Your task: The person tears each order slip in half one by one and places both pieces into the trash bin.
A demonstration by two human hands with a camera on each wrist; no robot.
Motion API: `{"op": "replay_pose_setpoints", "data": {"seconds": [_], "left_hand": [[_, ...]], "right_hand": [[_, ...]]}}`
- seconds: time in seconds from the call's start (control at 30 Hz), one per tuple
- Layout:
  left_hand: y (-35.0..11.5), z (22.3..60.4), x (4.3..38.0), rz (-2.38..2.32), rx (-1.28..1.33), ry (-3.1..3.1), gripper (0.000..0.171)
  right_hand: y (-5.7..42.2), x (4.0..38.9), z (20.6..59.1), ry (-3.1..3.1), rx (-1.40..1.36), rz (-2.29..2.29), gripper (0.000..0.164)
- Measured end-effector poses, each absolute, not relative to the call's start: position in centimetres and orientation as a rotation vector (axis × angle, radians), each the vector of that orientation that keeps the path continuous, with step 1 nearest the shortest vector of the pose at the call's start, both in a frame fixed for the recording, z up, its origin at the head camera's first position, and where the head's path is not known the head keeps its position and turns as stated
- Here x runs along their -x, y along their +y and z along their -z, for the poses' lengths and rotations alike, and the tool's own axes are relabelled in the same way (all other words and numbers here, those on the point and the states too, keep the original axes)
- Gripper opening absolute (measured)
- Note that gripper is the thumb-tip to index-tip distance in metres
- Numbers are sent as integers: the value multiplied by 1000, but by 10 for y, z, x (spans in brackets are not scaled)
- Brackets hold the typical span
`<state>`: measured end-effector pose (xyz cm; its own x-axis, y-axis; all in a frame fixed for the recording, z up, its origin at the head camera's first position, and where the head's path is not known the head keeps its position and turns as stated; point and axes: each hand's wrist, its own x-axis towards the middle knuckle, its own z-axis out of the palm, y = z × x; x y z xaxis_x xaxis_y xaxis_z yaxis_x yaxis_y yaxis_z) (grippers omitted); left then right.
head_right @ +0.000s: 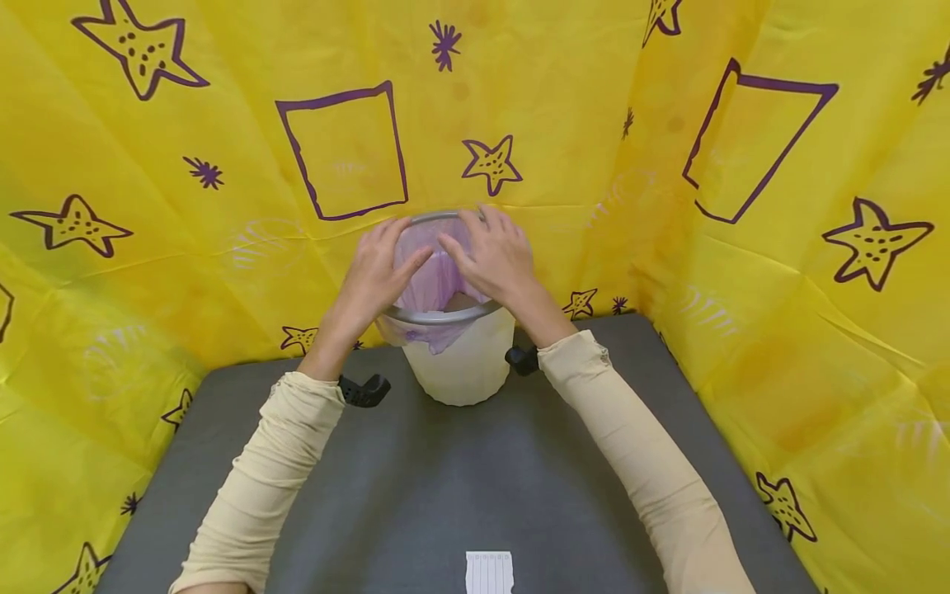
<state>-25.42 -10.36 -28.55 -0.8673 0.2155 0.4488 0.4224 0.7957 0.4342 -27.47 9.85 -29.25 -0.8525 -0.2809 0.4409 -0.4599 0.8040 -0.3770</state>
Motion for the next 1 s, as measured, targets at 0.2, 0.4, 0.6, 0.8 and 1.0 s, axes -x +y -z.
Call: {"op": "replay_pose_setpoints", "data": {"seconds": [0.2,0.4,0.6,0.8,1.0], "left_hand": [[-129,302,252,641,489,-2559,65],[-153,308,252,605,388,-2647,75],[-170,310,253,613,353,-2696,83],[-208,331,243,668,149,-2754,85],[-232,349,238,609,-24,-2927,90]], "right_hand": [[130,276,306,-2658,-478,-712,67],[153,278,316,-2699,-413,-702,73],[165,278,322,-2701,-383,-730,75],[191,272,346,-2729,-284,-815,77],[211,271,362,-2789,-179,-706,82]]}}
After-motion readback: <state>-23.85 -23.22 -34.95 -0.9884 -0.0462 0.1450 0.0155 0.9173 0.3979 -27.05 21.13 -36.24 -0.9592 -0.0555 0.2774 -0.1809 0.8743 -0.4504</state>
